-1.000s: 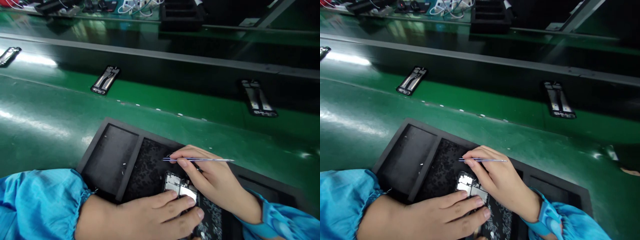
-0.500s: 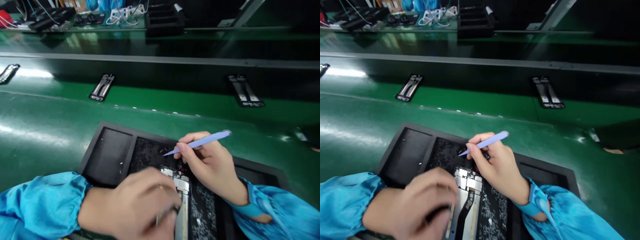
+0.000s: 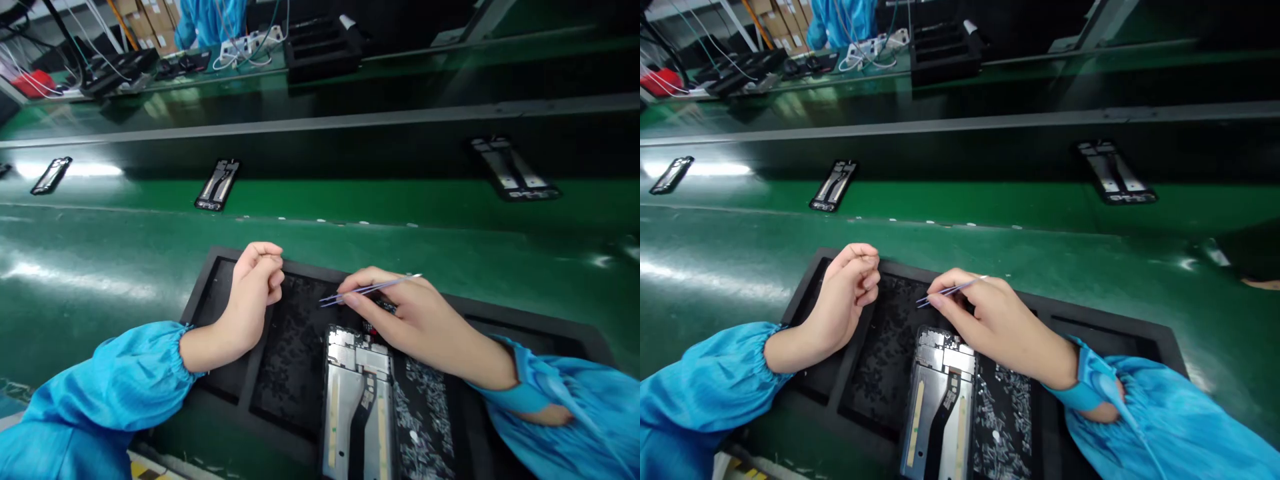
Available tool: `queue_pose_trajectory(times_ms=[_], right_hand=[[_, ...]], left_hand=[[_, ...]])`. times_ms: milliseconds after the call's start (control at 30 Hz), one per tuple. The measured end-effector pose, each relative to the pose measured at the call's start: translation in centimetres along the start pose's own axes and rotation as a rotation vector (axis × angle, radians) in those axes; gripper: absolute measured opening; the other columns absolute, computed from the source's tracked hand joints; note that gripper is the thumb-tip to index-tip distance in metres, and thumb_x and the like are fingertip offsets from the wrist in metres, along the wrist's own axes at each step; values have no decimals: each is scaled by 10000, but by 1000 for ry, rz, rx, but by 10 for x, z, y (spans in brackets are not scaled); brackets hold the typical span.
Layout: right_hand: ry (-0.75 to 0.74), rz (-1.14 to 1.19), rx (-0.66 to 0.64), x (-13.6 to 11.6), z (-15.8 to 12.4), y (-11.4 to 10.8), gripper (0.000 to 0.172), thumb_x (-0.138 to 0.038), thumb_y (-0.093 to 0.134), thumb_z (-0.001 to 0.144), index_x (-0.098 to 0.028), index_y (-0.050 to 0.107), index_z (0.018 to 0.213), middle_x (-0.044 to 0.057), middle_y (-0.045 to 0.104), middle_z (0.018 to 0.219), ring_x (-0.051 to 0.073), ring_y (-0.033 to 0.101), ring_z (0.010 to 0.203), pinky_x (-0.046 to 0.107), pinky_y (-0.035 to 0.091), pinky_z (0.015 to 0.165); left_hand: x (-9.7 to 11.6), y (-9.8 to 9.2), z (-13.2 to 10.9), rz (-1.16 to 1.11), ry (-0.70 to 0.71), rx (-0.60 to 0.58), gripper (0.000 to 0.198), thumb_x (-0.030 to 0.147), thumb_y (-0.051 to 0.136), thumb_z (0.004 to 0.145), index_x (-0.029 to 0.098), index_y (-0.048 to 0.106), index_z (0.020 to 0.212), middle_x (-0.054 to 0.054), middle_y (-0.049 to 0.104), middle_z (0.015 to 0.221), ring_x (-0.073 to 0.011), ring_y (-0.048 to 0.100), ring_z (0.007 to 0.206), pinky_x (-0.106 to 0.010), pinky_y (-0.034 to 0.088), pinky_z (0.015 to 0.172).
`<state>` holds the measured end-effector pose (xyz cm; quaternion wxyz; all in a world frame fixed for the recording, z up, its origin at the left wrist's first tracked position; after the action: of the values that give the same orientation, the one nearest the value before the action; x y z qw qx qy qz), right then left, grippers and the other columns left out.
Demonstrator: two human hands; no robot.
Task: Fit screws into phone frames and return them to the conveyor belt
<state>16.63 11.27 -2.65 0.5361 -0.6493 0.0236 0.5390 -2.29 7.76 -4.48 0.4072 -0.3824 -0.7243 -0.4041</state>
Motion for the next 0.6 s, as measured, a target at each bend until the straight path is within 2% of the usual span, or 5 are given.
queue_pose_trajectory(times_ms=[100,367,600], right_hand=[[0,-7,-5,1,0,1,209,-318,548,1013,-214,693,903,-19,717,786,68,501,455,232,386,441],[1,-7,9,2,-1,1,207,-305,556,1015,-211,692,889,-21,723,799,52,447,422,236,339,407],[-12,-28,12,3,0,2,219,-317,554,1019,-215,697,889,-18,726,792,64,461,436,243,361,429]], left_hand=[[-1,0,0,-6,-15,3,160,168,616,747,178,554,894,70,431,686,-41,362,522,-125,233,405],[-1,1,2,16,-24,-6,124,159,609,750,178,568,865,46,477,717,-48,379,530,-131,247,401],[-2,2,3,77,-33,-30,105,164,581,779,198,566,877,59,452,642,-69,342,510,-151,243,404]])
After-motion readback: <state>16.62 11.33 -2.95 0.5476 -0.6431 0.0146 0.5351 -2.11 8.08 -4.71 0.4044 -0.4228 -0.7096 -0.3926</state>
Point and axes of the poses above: each hand's wrist, its own z-axis towards the middle knuckle, its own y-axis out of the palm, x = y × z, the point moved 6 cm from there along z, towards the middle knuckle
